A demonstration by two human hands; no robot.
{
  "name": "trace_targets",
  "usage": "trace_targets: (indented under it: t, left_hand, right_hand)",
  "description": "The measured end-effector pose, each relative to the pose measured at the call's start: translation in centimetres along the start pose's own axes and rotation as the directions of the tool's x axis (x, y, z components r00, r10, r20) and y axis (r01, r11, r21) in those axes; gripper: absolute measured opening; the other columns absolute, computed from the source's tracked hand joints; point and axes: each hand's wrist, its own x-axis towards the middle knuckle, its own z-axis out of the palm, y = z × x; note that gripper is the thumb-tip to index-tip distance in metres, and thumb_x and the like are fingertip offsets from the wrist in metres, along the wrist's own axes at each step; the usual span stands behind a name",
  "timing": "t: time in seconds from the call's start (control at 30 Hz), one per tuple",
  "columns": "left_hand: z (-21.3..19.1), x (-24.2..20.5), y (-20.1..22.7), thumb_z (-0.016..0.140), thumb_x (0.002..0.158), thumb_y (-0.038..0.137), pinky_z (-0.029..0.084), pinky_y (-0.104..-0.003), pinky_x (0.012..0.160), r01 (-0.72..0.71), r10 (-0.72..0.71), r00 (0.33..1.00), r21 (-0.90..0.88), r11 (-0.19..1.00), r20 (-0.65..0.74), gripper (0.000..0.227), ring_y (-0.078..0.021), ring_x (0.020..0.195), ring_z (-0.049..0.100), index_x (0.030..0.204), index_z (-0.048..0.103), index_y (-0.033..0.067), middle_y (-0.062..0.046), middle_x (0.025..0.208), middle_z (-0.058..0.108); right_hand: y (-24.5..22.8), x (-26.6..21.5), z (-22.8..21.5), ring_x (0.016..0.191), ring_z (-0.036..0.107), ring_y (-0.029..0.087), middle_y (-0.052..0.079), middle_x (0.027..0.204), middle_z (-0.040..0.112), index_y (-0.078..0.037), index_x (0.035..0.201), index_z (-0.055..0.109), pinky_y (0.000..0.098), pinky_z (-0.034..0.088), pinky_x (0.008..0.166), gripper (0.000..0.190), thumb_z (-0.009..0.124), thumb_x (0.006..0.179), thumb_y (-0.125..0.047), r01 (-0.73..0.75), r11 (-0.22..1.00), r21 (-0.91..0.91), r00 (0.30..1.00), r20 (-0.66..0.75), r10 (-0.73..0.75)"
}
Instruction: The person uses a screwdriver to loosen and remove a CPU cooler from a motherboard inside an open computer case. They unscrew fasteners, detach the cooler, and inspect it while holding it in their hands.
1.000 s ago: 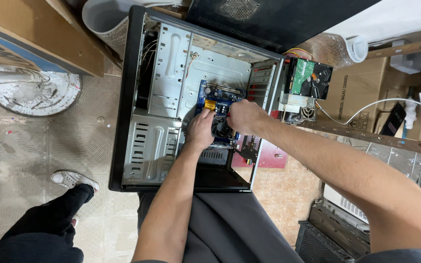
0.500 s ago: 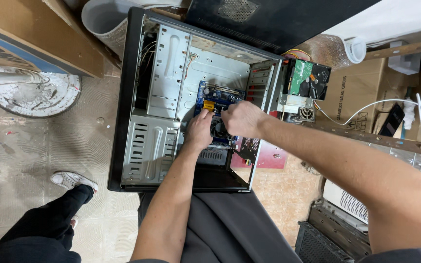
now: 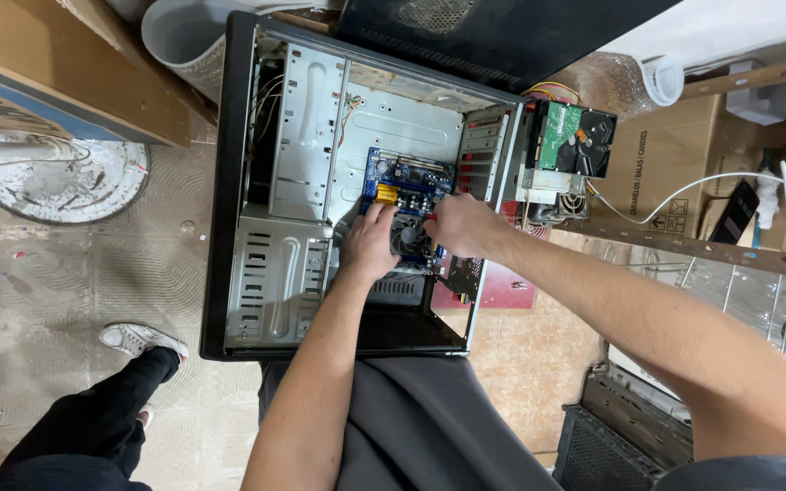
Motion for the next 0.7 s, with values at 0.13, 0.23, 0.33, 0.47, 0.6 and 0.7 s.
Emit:
trace_targets:
  t: [0.13,0.23,0.33,0.47,0.6,0.7]
  left_hand:
    - [-0.6,-0.5,0.2,0.096,0.083,0.025,0.056,-0.062,0.12,0.05,-0.048,0.998,-0.055,0.997,0.03,0.099,-0.0477,0.148,0.06,0.17,0.049,0.0218,-0.009,0.178,0.044]
    - [-0.6,-0.6,0.2,0.097,0.081,0.029,0.054,-0.06,0.123,0.052,-0.05,0.998,-0.09,0.995,0.027,0.1,-0.0479,0.147,0.06,0.169,0.051,0.0225,-0.006,0.175,0.046]
    - [-0.2,-0.4,-0.1,0.097,0.08,0.026,0.053,-0.058,0.125,0.033,-0.033,0.999,-0.103,0.994,0.007,0.098,-0.0491,0.146,0.061,0.168,0.053,0.0222,-0.006,0.174,0.048]
    - [0.1,-0.2,-0.4,0.098,0.079,0.026,0.053,-0.057,0.126,0.027,-0.028,1.0,-0.118,0.993,-0.007,0.097,-0.0486,0.145,0.062,0.166,0.055,0.022,-0.004,0.172,0.05]
    - [-1.0,-0.6,0.4,0.097,0.08,0.024,0.055,-0.054,0.123,0.05,-0.048,0.999,-0.115,0.992,0.017,0.097,-0.0455,0.146,0.062,0.167,0.054,0.0224,-0.003,0.172,0.051]
    - [-1.7,-1.1,1.0,0.097,0.081,0.021,0.056,-0.054,0.121,0.059,-0.057,0.998,-0.137,0.989,0.021,0.097,-0.0458,0.146,0.062,0.168,0.054,0.0192,-0.006,0.172,0.052]
  right_hand:
    - [-2.5,-2.1,-2.0,0.094,0.084,0.041,0.022,0.096,0.082,-0.004,0.098,0.087,0.0492,0.069,0.077,0.051,0.061,0.111,-0.046,-0.081,0.996,0.047,0.996,0.052,0.078]
    - [-2.9,-1.8,-2.9,0.091,0.084,0.04,0.021,0.093,0.082,-0.005,0.093,0.087,0.0485,0.069,0.073,0.049,0.062,0.11,-0.044,-0.086,0.996,0.036,0.996,0.041,0.085]
    - [-2.7,-0.7,-2.8,0.092,0.084,0.042,0.021,0.091,0.082,-0.006,0.092,0.087,0.0495,0.069,0.072,0.047,0.065,0.108,-0.044,-0.053,0.997,-0.064,0.998,0.012,0.054]
    - [-2.1,-0.9,-1.5,0.083,0.082,0.035,0.014,0.085,0.079,-0.008,0.09,0.086,0.0464,0.066,0.065,0.023,0.074,0.098,-0.025,0.21,0.783,-0.585,0.947,-0.079,-0.313]
    - [-2.2,-1.8,-1.0,0.073,0.072,0.029,0.009,0.08,0.071,-0.01,0.09,0.087,0.041,0.058,0.06,0.011,0.089,0.079,-0.01,0.31,0.341,-0.887,0.609,-0.09,-0.788]
    - [-2.5,-3.9,-2.7,0.088,0.076,0.023,0.005,0.098,0.076,-0.019,0.112,0.089,0.0355,0.061,0.065,0.025,0.09,0.087,-0.023,0.281,0.408,-0.869,0.644,-0.144,-0.751]
